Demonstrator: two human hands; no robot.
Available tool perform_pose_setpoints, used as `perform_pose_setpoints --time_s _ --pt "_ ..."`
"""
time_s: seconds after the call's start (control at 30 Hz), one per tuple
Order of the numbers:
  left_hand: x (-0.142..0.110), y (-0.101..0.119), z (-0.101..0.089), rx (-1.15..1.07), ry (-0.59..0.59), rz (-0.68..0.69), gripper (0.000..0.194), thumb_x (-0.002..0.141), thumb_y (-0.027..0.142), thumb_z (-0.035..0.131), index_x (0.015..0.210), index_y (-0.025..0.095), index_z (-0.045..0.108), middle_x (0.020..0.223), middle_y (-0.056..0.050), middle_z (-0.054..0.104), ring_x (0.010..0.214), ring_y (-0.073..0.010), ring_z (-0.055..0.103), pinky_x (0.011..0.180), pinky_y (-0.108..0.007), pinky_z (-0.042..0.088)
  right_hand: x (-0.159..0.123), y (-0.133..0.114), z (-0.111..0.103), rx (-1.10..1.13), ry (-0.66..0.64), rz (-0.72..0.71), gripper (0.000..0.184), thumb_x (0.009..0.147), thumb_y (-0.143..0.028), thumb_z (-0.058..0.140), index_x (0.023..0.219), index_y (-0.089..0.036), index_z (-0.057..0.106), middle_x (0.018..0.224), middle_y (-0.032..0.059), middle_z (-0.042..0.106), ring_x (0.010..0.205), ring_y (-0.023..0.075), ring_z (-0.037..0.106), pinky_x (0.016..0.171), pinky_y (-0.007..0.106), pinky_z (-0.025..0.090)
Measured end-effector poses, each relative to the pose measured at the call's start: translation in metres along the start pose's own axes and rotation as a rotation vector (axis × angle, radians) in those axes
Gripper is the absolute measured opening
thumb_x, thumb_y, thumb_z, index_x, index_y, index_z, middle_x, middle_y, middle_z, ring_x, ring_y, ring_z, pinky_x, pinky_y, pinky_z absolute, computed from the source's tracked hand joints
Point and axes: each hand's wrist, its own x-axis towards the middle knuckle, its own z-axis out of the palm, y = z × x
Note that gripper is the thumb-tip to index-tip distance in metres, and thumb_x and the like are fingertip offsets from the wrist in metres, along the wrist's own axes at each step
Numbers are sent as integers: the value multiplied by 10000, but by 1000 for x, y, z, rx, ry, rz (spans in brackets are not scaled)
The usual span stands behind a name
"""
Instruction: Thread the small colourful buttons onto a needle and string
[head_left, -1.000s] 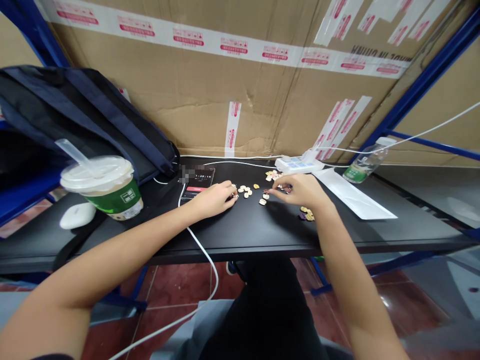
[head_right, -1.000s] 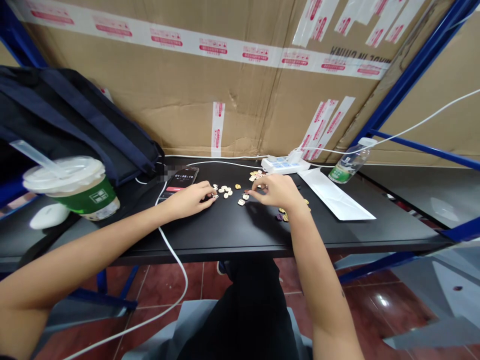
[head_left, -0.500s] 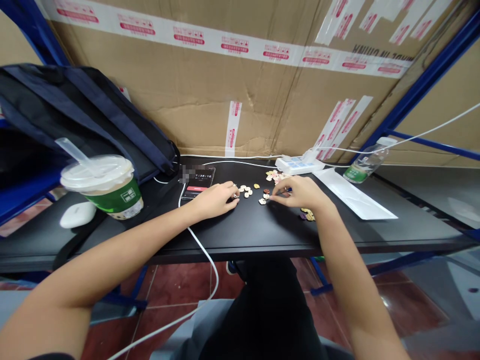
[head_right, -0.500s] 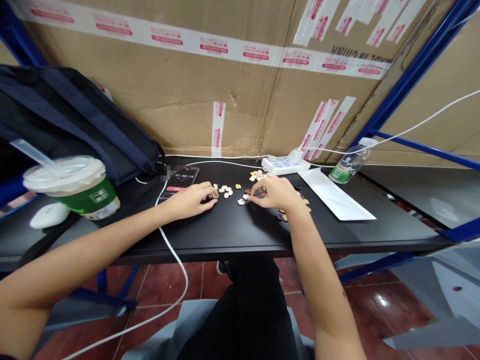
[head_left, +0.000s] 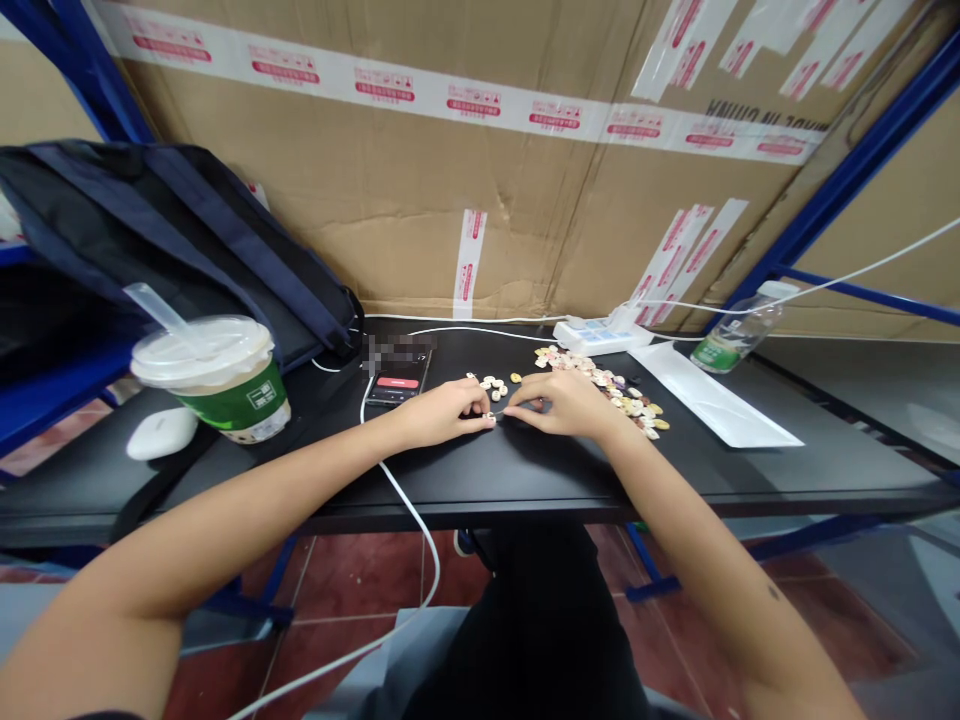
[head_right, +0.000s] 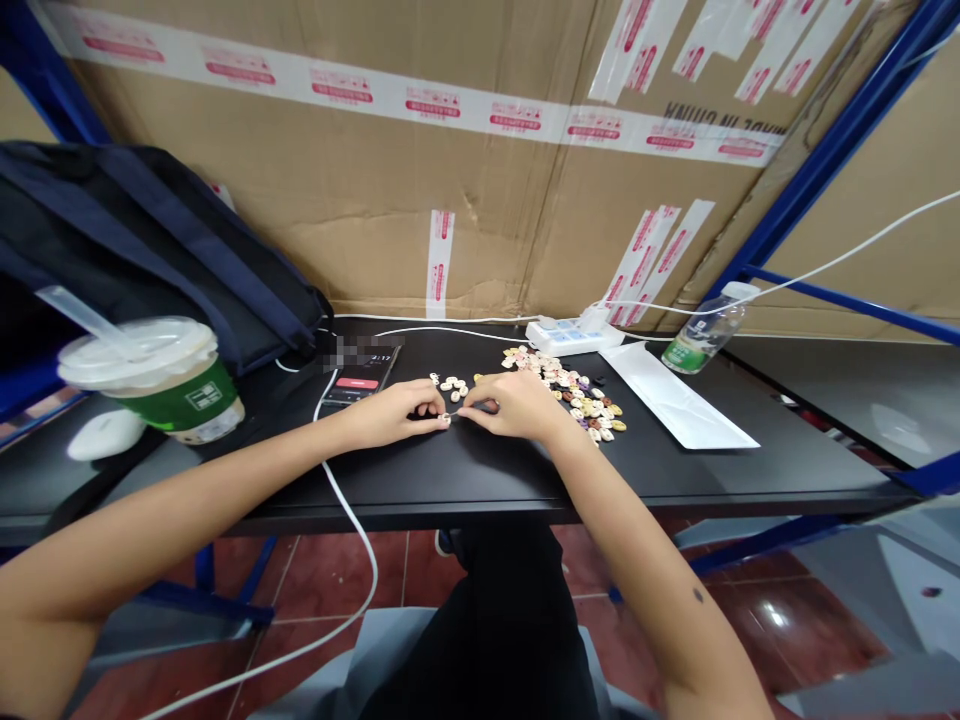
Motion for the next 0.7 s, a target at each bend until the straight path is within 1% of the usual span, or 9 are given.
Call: perform_pose_setpoints --time_s 0.13,0.33,0.5,0.7 --pt "1 -1 -3 -34 -57 23 186 931 317 571 937 149 649 897 -49 595 803 -145 565 734 -256 458 0 0 0 10 1 3 194 905 -368 616 865 -246 762 718 -6 665 609 105 532 579 259 273" --pt "0 -1 -7 -7 -77 45 149 926 248 557 957 145 660 876 -47 607 772 -137 570 726 -248 461 0 -2 -1 7 1 8 205 906 -370 614 860 -236 763 695 -1 653 599 104 525 577 261 265" --pt "0 0 -6 37 -58 24 82 843 187 604 909 153 640 879 -40 598 794 -147 576 726 -246 466 0 -3 -1 -11 -13 19 215 911 -388 600 868 -246 756 700 -7 656 621 109 540 582 252 279" --pt "0 0 -4 59 -39 2 94 785 142 598 877 162 599 881 -35 593 788 -150 569 731 -252 471 0 -2 -2 -39 -10 22 225 916 -388 587 880 -246 758 730 0 685 621 117 560 577 263 278"
